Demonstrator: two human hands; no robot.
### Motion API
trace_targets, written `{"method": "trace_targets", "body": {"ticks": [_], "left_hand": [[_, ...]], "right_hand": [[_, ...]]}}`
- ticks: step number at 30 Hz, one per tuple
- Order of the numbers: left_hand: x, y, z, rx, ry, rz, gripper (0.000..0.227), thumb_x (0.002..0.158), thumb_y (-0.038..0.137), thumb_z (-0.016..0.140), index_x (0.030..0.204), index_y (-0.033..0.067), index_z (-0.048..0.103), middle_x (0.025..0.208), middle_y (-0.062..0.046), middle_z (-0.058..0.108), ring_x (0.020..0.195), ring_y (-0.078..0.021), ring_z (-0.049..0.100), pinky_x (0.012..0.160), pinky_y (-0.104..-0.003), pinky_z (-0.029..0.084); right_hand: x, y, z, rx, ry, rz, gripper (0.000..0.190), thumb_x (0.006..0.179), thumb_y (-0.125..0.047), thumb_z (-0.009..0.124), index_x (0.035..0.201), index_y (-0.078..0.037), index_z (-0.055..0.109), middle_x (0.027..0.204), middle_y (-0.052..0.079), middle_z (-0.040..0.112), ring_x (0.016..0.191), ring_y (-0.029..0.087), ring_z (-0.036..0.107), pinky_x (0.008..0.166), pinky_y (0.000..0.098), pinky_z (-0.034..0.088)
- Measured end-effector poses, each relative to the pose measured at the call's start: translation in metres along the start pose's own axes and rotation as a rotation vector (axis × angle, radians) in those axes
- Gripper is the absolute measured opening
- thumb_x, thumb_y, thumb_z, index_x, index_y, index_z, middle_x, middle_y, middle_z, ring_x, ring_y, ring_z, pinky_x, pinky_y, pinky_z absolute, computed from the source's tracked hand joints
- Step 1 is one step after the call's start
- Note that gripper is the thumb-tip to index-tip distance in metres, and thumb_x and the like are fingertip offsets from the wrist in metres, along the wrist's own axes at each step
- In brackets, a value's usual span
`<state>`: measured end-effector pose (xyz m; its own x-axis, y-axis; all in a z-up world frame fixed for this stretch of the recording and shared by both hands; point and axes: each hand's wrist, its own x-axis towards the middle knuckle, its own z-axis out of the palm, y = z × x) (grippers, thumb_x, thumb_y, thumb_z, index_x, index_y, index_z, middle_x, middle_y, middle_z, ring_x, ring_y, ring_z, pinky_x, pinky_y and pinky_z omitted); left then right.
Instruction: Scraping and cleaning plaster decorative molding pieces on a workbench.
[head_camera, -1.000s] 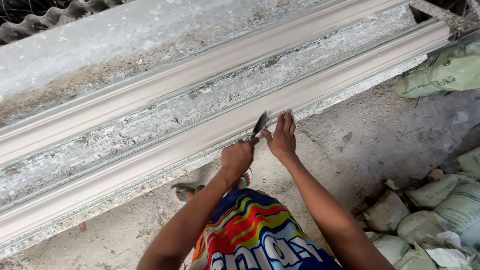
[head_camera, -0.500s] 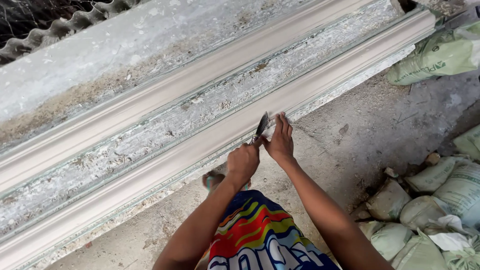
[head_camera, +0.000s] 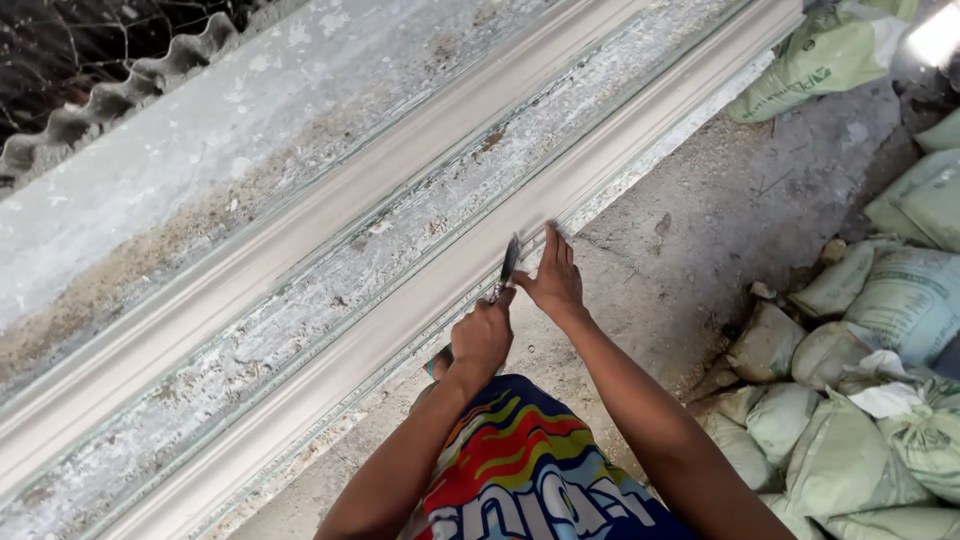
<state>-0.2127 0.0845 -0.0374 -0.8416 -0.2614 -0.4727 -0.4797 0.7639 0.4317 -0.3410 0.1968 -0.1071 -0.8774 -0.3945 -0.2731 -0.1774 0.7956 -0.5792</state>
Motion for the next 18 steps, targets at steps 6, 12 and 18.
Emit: {"method": "trace_targets", "body": {"ticks": [6, 12, 18], "left_hand": [[-0.024, -0.035, -0.005, -0.018, -0.051, 0.061, 0.066, 0.092, 0.012, 0.056, 0.154, 0.0285, 0.039, 0.13, -0.023, 0.058, 0.091, -0.0458, 0.071, 0.079, -0.056, 0.058], [-0.032, -0.052, -0.016, -0.122, 0.103, 0.116, 0.061, 0.103, 0.024, 0.055, 0.159, 0.024, 0.032, 0.123, -0.021, 0.065, 0.085, -0.0461, 0.07, 0.072, -0.055, 0.058], [0.003, -0.056, -0.03, -0.073, 0.407, 0.225, 0.054, 0.095, 0.022, 0.061, 0.146, 0.0087, 0.048, 0.106, -0.019, 0.07, 0.087, -0.0401, 0.07, 0.067, -0.052, 0.058]], "right_hand": [[0.0, 0.0, 0.004, -0.085, -0.003, -0.02, 0.113, 0.078, -0.052, 0.084, 0.159, -0.008, 0.019, 0.168, 0.008, 0.015, 0.154, 0.031, 0.019, 0.112, 0.0543, 0.038], [-0.011, -0.003, 0.012, -0.116, 0.011, -0.029, 0.088, 0.089, -0.044, 0.076, 0.156, -0.009, 0.033, 0.169, 0.009, 0.015, 0.152, 0.033, 0.019, 0.113, 0.0549, 0.036], [-0.032, 0.012, 0.031, 0.083, 0.325, -0.105, 0.033, 0.095, -0.025, 0.069, 0.126, -0.014, 0.064, 0.148, 0.011, 0.054, 0.131, 0.033, 0.055, 0.108, 0.0449, 0.051]]}}
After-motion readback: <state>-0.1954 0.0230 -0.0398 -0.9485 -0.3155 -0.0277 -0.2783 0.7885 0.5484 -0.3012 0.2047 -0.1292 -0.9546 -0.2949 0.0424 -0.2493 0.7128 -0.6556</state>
